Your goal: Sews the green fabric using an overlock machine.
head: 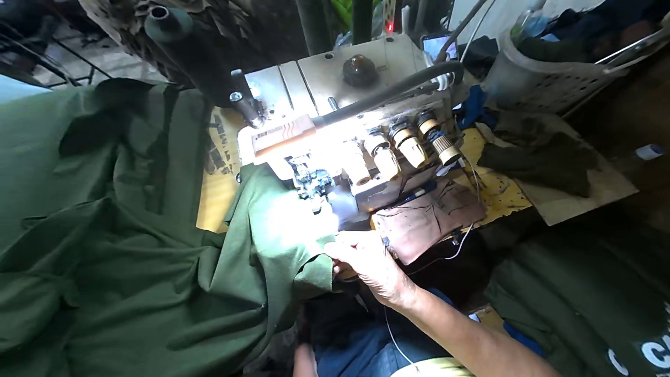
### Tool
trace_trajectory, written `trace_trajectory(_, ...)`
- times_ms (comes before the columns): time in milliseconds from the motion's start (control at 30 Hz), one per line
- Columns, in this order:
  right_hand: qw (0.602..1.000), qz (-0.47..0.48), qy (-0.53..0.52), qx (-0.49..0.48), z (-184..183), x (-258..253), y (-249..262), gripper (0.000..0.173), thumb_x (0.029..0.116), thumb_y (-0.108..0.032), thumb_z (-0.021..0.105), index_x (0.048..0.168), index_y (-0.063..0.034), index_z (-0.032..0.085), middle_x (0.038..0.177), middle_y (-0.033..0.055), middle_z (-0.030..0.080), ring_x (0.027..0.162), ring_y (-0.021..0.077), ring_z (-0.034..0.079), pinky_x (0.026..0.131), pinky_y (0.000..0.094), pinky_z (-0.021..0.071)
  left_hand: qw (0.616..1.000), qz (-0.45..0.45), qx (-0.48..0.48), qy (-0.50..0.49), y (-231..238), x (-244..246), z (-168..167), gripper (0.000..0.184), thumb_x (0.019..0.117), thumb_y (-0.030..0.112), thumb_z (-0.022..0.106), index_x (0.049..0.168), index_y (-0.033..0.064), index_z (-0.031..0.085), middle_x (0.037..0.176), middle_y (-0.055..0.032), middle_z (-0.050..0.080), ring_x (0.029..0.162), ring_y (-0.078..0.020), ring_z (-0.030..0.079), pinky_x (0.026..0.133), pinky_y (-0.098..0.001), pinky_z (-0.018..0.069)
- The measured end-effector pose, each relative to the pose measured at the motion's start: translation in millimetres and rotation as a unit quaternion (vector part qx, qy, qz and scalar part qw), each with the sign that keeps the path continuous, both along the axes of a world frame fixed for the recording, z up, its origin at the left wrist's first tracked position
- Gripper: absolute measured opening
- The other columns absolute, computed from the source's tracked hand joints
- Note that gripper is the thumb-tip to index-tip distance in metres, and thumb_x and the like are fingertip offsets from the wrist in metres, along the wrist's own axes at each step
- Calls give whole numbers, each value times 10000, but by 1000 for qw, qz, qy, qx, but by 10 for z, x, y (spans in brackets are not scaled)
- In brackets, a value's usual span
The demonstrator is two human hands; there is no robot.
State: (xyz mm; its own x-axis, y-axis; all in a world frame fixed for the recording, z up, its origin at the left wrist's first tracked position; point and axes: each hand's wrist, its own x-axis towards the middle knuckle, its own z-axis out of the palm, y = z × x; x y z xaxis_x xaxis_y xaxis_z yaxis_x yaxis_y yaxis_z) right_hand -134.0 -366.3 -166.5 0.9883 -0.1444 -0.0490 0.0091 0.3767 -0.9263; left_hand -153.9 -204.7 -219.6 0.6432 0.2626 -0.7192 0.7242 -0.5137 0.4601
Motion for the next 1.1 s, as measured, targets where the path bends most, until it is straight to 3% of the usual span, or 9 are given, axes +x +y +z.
trace_trajectory(133, 1000, 5, 5, 1, 1, -3, 12, 219, 963, -6, 581, 768, -56, 667, 677, -89, 605, 646, -24, 601, 640, 160, 530, 999, -1, 30, 32, 52, -23, -95, 438, 1130, 104, 289, 1482, -137, 387, 1553, -288, 413, 1445, -343, 403, 1195, -396, 289)
trace_trajectory(267, 1000, 3, 8, 0, 11, 7, 2, 226, 965, -9, 584, 761, -60, 668, 667, -86, 615, 641, -22, 604, 635, 161, 528, 990, 134, -26, 30, 93, -140, -131, 409, 1108, 20, 318, 1474, -151, 376, 1557, -286, 397, 1425, -313, 398, 1185, -354, 292)
trace_trajectory(333, 999, 0, 30, -12, 44, 0, -2, 235, 961, -8, 588, 752, -82, 667, 656, -93, 622, 629, -26, 608, 626, 156, 529, 995, 40, -27, 87, 221, -149, -52, 411, 1100, 15, 340, 1486, -125, 372, 1563, -249, 397, 1420, -259, 390, 1174, -319, 291)
trace_trajectory(467, 1000, 10, 16, -4, -46, -24, 10, 231, 966, -11, 586, 768, -77, 684, 657, -61, 637, 625, -5, 610, 621, 158, 526, 957, -223, 141, 119, 870, -406, -971, 448, 1066, 236, 533, 1390, -72, 558, 1435, -294, 545, 1390, -412, 484, 1163, -562, 348)
trace_trajectory(567, 1000, 14, -5, 4, -68, -38, 1, 229, 982, -21, 570, 791, -80, 682, 656, -49, 637, 623, 8, 616, 620, 166, 532, 928, -320, 116, 154, 1194, -397, -602, 515, 1078, 401, 502, 1270, -56, 642, 1274, -305, 635, 1255, -450, 583, 1082, -623, 407)
trace_trajectory(700, 1000, 14, -7, -4, -69, -55, 7, 230, 992, -36, 577, 790, -88, 676, 658, -51, 625, 618, 10, 602, 618, 167, 525, 915, -316, 79, -238, 956, -542, 487, 358, 1049, 360, 508, 1047, 72, 721, 851, -56, 724, 755, -162, 712, 708, -391, 601)
trace_trajectory(767, 1000, 17, -5, -6, -73, -62, -7, 226, 999, -41, 576, 802, -81, 680, 665, -46, 628, 622, 10, 604, 617, 166, 528, 838, -276, 92, -461, 581, -396, 797, 298, 1053, 306, 539, 1007, 65, 708, 884, -10, 695, 787, -7, 632, 710, -163, 526)
trace_trajectory(933, 1000, 25, -6, 0, -44, -74, -45, 200, 994, -33, 581, 822, -74, 675, 669, -30, 642, 630, 19, 630, 628, 174, 549, 638, -340, 136, -678, -37, 127, 882, 147, 1023, 168, 622, 1053, 81, 736, 1105, -88, 725, 1109, -165, 622, 971, -298, 422)
trace_trajectory(1100, 999, 23, 2, 32, -16, -75, -25, 199, 1007, -24, 562, 855, -36, 691, 723, 18, 696, 670, 79, 702, 684, 246, 619, 600, -386, 212, -668, -157, 407, 779, 223, 989, 195, 669, 1164, 109, 776, 1129, -90, 750, 1085, -238, 624, 946, -396, 371)
